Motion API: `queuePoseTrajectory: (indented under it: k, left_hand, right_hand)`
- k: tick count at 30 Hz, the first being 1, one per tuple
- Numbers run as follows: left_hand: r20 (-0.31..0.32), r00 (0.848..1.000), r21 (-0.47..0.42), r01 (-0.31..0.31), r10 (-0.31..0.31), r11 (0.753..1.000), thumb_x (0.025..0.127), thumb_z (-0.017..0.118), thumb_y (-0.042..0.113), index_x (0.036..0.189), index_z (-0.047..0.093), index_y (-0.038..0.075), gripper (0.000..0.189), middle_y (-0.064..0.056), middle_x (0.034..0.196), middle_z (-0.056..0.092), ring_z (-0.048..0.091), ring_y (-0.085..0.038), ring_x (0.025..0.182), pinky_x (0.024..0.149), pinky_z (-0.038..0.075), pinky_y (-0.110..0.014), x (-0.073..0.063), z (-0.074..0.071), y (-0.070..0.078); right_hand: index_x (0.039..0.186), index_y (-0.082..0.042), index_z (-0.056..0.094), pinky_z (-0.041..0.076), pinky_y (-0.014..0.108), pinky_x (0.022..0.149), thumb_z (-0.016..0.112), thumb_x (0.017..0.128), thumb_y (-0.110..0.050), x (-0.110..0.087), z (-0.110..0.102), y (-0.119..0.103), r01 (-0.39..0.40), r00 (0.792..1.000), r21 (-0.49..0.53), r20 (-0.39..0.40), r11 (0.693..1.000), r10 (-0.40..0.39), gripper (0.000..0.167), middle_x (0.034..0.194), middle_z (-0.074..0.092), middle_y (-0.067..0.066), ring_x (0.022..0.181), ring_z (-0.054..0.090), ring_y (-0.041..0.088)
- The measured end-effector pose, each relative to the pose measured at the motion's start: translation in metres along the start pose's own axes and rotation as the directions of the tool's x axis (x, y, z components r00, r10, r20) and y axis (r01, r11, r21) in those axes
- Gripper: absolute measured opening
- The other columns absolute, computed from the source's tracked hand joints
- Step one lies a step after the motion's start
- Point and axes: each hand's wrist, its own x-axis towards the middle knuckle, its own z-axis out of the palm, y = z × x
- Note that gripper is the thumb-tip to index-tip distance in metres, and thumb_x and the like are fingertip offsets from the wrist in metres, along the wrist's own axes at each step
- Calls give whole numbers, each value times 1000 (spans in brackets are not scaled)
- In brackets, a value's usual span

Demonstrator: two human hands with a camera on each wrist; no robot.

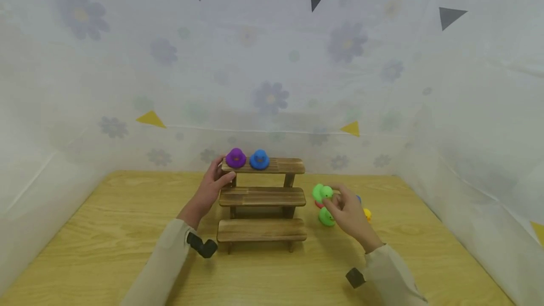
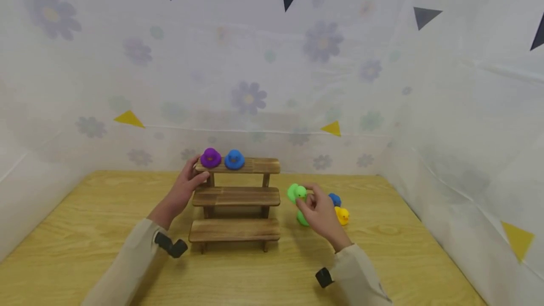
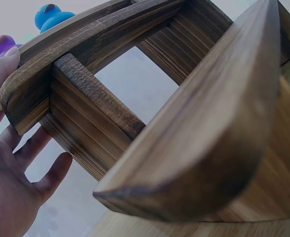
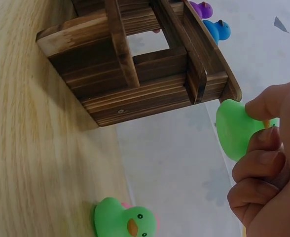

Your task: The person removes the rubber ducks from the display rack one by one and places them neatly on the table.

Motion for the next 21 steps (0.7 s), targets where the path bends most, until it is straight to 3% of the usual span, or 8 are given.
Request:
queuePoseTrajectory:
  k: [5, 12, 16, 21]
  left_hand:
    - [3, 1000, 7, -2, 2, 1000, 101, 51, 24, 154, 13, 16, 66, -22, 144, 43, 45, -31, 127, 105, 37, -45, 0, 0, -1]
    - [3, 1000, 16, -6, 6, 1000, 100, 51, 24, 155, 10, 12, 69, -22, 144, 43, 45, -31, 127, 104, 38, -44, 2, 1, 1]
    - [-2, 1000, 19, -7, 7, 1000, 100, 52, 24, 155, 12, 13, 69, -22, 142, 45, 49, -26, 122, 98, 43, -36, 4, 2, 1]
    - [-19, 1000, 12, 5, -4, 1000, 100, 53, 23, 154, 14, 14, 67, -22, 140, 47, 53, -18, 116, 92, 46, -27, 2, 0, -1]
  right_hand:
    - [123, 1, 51, 34, 22, 44, 62, 92, -5, -2, -1, 20, 14, 1000, -41, 17, 999, -13, 33, 58, 40, -7, 46, 32, -1]
    - [120, 0, 50, 33, 22, 40, 62, 93, -8, -3, -11, 25, 15, 988, 16, 154, 1000, -17, 30, 56, 40, -6, 43, 32, 2]
    - [118, 0, 50, 32, 21, 43, 63, 93, -10, -4, -16, 25, -14, 970, -16, 244, 1000, 17, 29, 57, 39, -7, 45, 31, 0]
    - [112, 0, 54, 31, 18, 46, 65, 92, -13, -5, -19, 28, -7, 929, -84, 367, 996, 38, 27, 56, 36, -9, 47, 29, -2]
